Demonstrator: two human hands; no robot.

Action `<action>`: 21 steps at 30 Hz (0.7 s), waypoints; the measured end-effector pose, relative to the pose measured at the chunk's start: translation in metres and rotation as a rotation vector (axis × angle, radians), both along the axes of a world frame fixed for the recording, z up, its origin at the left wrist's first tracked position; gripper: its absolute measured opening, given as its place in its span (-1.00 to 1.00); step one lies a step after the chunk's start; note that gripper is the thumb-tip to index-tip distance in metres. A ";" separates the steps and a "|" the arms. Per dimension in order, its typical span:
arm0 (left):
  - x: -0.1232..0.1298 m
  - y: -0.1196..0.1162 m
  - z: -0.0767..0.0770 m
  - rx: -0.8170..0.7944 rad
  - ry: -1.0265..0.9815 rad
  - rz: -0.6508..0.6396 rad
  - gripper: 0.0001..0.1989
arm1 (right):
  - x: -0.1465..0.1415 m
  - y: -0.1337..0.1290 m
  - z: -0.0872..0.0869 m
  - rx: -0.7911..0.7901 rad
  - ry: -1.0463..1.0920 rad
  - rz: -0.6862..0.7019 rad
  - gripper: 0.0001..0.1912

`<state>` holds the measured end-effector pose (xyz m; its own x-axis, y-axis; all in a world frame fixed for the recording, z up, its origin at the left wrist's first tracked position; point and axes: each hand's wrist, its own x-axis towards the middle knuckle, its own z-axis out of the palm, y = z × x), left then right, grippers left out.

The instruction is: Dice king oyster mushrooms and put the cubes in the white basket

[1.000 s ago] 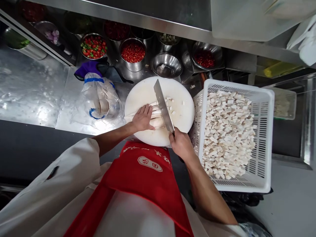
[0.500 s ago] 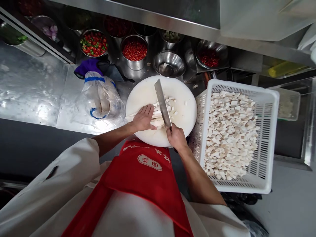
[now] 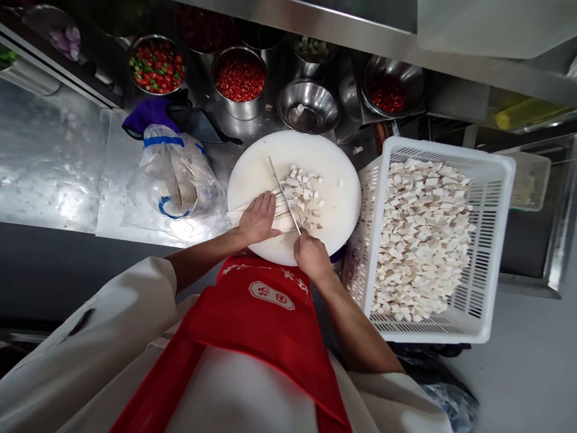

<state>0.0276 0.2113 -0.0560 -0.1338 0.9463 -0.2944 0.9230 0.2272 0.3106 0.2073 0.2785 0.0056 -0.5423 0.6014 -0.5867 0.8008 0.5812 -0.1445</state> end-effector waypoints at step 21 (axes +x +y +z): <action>-0.010 -0.014 0.000 0.018 -0.006 0.049 0.14 | -0.015 0.001 -0.011 0.015 0.112 0.002 -0.68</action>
